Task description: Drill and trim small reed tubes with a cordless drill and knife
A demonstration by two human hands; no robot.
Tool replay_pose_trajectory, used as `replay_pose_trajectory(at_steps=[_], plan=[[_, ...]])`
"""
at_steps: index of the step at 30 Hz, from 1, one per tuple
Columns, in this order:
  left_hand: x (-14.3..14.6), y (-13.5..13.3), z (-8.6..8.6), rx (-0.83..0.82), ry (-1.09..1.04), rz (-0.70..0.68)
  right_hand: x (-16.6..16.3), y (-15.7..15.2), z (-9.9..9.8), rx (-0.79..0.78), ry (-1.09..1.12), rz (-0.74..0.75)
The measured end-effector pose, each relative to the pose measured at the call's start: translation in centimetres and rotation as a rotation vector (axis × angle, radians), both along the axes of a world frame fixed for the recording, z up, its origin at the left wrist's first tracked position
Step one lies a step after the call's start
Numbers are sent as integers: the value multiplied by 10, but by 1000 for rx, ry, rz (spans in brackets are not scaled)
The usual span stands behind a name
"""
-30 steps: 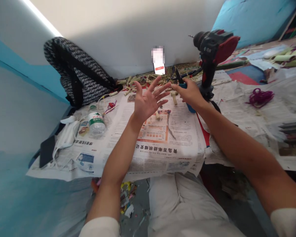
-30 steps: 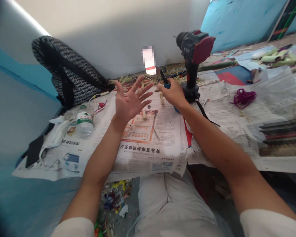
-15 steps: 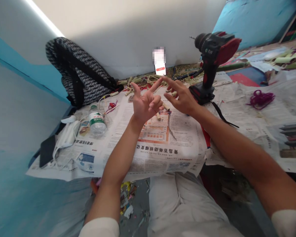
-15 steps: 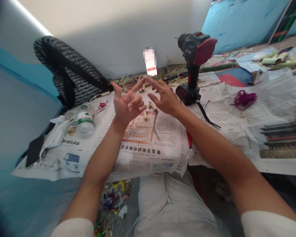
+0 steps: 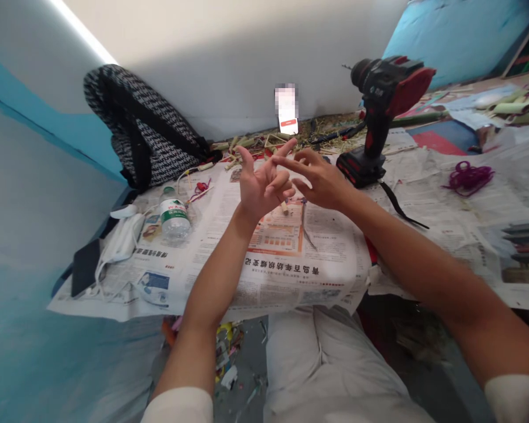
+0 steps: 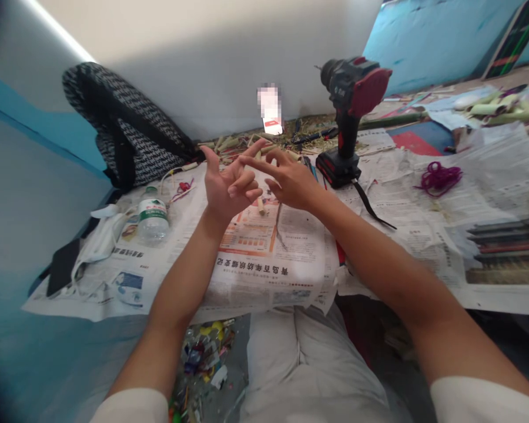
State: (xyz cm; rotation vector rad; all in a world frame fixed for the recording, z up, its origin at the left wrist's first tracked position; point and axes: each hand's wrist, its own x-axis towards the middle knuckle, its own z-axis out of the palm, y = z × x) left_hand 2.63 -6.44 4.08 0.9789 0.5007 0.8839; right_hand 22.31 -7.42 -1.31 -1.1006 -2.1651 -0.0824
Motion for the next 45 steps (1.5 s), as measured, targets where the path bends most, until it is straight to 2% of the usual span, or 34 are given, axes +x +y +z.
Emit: replay_pose_trajectory(at_steps=[4, 6, 9, 12, 14, 18, 23, 30, 33, 39, 41, 45], plan=[[0, 2, -2, 43, 12, -58, 13, 5, 0, -46, 88, -283], [1, 2, -3, 77, 31, -40, 15, 3, 4, -52, 144, -353], [2, 1, -4, 115, 66, -6, 7, -7, 13, -84, 115, -302], [1, 0, -4, 127, 101, -9, -3, -14, 20, -154, -67, -191], [1, 0, -4, 119, 110, 8, -5, -15, 22, -179, -141, -218], [2, 3, -6, 114, 102, 30, -1, -14, 20, -151, -73, -361], [2, 4, -7, 167, 152, 77, -1, -15, 19, -142, -158, -222], [-2, 6, -3, 230, 109, 177, 20, 2, 14, -233, -36, -462], [-2, 15, -10, 244, 178, 267, 22, 5, 14, -244, 6, -461], [-1, 37, -32, 257, 335, 464, 12, 7, 3, -392, -113, -281], [0, 41, -37, 360, 422, 555, 11, 7, -1, -431, -131, -272], [0, 43, -43, 723, 616, 683, 14, 10, -2, -424, -4, -328]])
